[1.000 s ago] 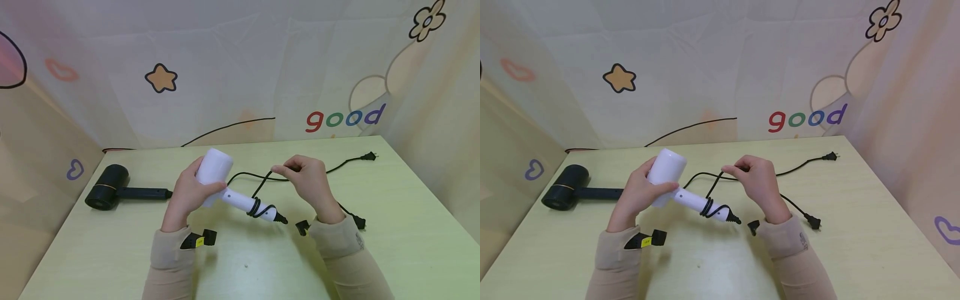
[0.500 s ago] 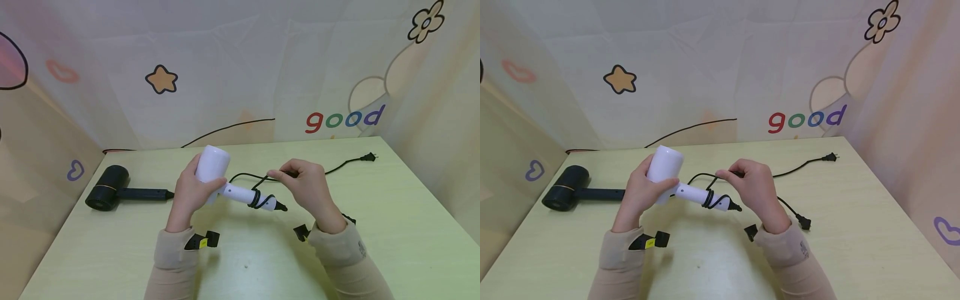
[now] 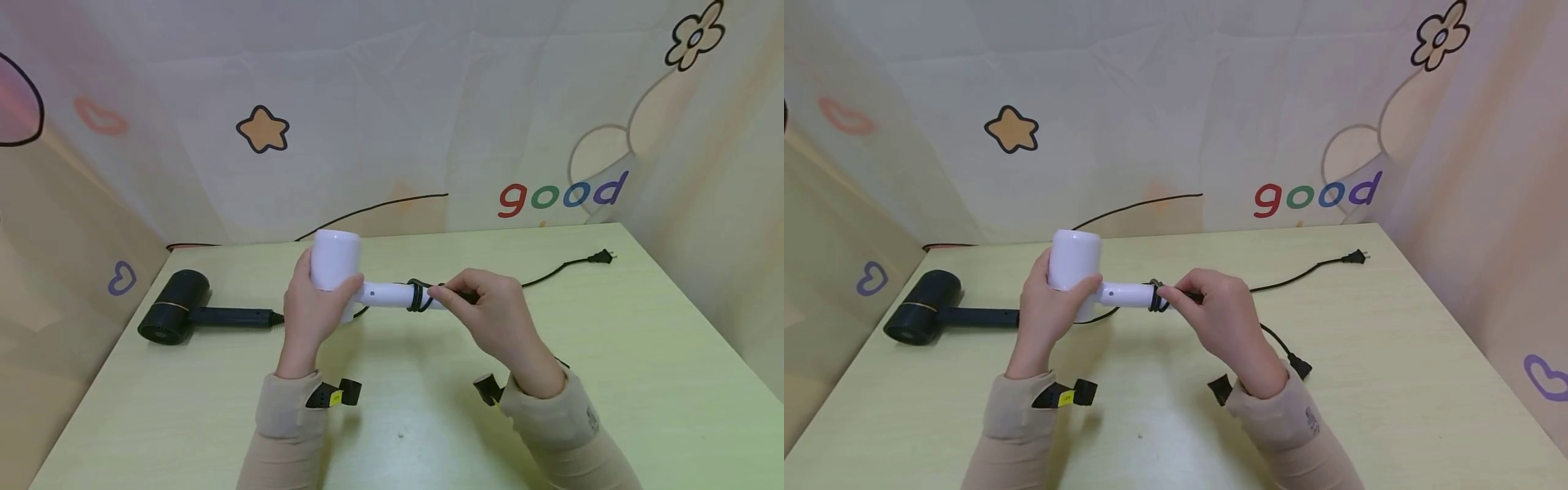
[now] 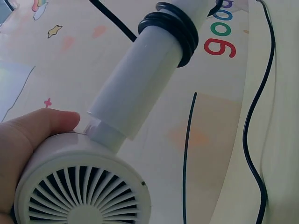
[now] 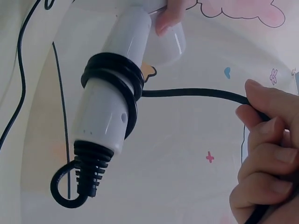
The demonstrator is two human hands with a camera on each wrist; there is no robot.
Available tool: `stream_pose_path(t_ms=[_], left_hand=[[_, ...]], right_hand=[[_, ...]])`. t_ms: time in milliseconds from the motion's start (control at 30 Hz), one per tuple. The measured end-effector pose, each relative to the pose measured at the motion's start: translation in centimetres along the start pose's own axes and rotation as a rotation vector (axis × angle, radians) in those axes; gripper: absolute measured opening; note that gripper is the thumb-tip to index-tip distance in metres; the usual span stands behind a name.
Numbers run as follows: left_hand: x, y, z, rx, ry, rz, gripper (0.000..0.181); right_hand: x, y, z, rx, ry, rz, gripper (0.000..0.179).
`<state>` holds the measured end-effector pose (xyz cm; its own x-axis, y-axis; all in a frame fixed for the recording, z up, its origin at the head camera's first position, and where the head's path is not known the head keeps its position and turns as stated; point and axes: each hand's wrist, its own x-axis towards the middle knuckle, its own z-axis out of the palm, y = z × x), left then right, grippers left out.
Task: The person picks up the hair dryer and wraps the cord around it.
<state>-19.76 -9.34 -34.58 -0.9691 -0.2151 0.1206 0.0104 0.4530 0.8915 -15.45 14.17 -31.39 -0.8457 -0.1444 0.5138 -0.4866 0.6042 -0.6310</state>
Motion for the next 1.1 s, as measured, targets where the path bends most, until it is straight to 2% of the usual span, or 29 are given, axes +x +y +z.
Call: stream_pose_path(t_ms=[167,433,767,1100], left_hand=[[-0.1,0.0,0.1,-0.013,0.045,-0.014,0.079],[0.1,0.0,-0.1,-0.038,0.101,-0.058,0.081],[0.9,-0.8,-1.4,-0.08,0.187,-0.118,0.078],[1.1,-0.8,-2.2,-0.198,0.208,-0.169,0.081]], right_hand=[[-0.3,-0.3,0.3,0.01,-0.03,-0.044,0.008],[-0.6,-0.9,0.7,0.001,-0.128,-0.115,0.005],[-0.7,-1.0,1.0,0.028,-0.259,-0.126,0.006],[-0.5,-0.1,1.8,-0.066,-0.412,-0.209,0.015]])
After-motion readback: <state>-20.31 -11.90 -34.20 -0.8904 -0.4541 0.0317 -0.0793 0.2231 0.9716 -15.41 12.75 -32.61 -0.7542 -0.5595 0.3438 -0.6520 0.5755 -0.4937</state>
